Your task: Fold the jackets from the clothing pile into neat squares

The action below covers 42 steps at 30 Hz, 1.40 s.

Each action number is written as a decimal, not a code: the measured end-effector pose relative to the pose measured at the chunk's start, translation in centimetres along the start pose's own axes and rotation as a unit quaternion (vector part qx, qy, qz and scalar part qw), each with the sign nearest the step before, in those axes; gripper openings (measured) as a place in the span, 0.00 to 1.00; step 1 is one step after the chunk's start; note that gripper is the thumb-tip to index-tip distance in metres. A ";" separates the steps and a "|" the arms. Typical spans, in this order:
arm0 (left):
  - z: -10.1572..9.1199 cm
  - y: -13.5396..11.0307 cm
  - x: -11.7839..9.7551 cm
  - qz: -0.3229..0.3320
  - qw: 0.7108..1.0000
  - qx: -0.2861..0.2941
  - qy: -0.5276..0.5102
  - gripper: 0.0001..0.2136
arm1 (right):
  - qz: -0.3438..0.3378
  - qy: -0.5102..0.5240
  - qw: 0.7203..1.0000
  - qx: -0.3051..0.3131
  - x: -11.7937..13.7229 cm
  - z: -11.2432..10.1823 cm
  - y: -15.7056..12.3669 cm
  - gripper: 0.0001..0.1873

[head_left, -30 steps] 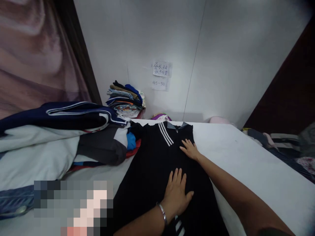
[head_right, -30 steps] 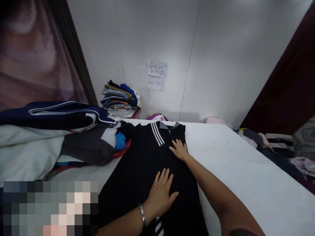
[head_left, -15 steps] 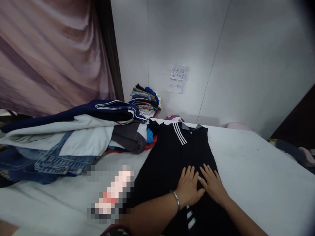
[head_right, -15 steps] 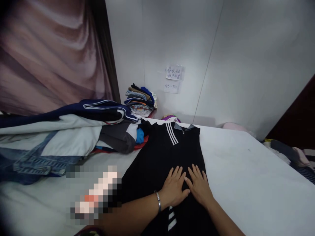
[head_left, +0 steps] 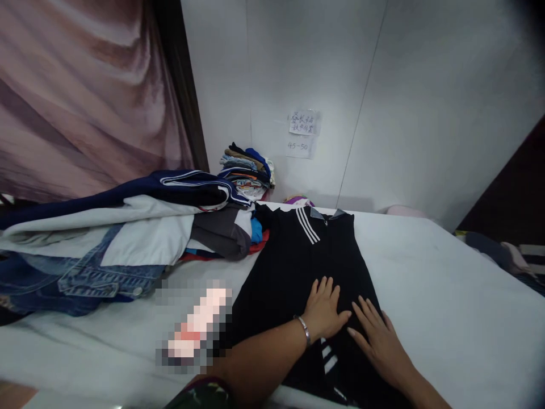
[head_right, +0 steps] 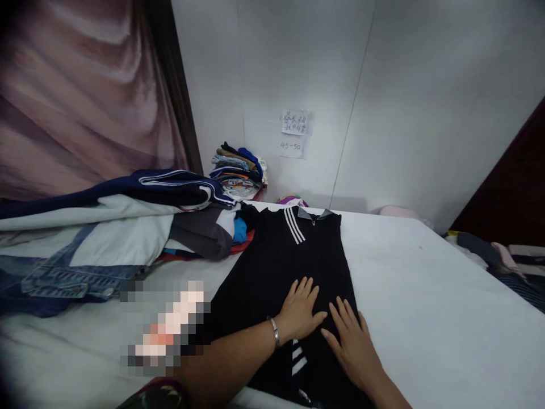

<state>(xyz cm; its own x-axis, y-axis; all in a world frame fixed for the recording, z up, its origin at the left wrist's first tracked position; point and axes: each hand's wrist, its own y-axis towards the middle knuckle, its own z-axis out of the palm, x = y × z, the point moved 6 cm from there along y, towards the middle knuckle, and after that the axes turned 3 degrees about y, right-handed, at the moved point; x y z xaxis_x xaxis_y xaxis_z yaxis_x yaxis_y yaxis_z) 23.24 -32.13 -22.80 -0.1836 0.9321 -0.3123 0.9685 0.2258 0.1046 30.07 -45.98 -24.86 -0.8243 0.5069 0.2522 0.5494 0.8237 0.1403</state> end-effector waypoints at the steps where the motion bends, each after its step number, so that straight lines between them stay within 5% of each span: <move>1: -0.1 0.0 0.0 -0.001 1.000 -0.001 -0.002 0.37 | 0.002 -0.006 1.000 0.006 -0.1 0.4 -0.2 0.34; 31: -0.6 0.8 -0.1 0.002 1.000 -0.001 0.009 0.33 | 0.029 0.085 0.995 0.047 2.8 -1.8 -2.8 0.31; 34: -1.0 1.0 0.1 -0.007 1.000 -0.004 -0.024 0.31 | 0.037 0.139 0.989 0.024 2.5 -2.2 -2.9 0.30; 39: -4.5 1.1 2.0 -0.085 0.988 -0.104 -0.071 0.21 | 0.056 0.270 0.956 -0.103 1.2 -4.2 -4.1 0.27; 42: -6.1 1.1 3.8 -0.152 0.981 -0.090 -0.083 0.18 | 0.057 0.283 0.946 -0.147 0.6 -4.9 -5.5 0.24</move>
<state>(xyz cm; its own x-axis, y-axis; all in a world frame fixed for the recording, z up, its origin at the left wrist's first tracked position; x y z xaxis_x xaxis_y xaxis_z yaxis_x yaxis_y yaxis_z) 22.57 -26.63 -18.13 -0.4146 0.7581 -0.5034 0.8253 0.5463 0.1431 27.28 -51.42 -20.80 -0.5978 0.3017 0.7427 0.7129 0.6239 0.3203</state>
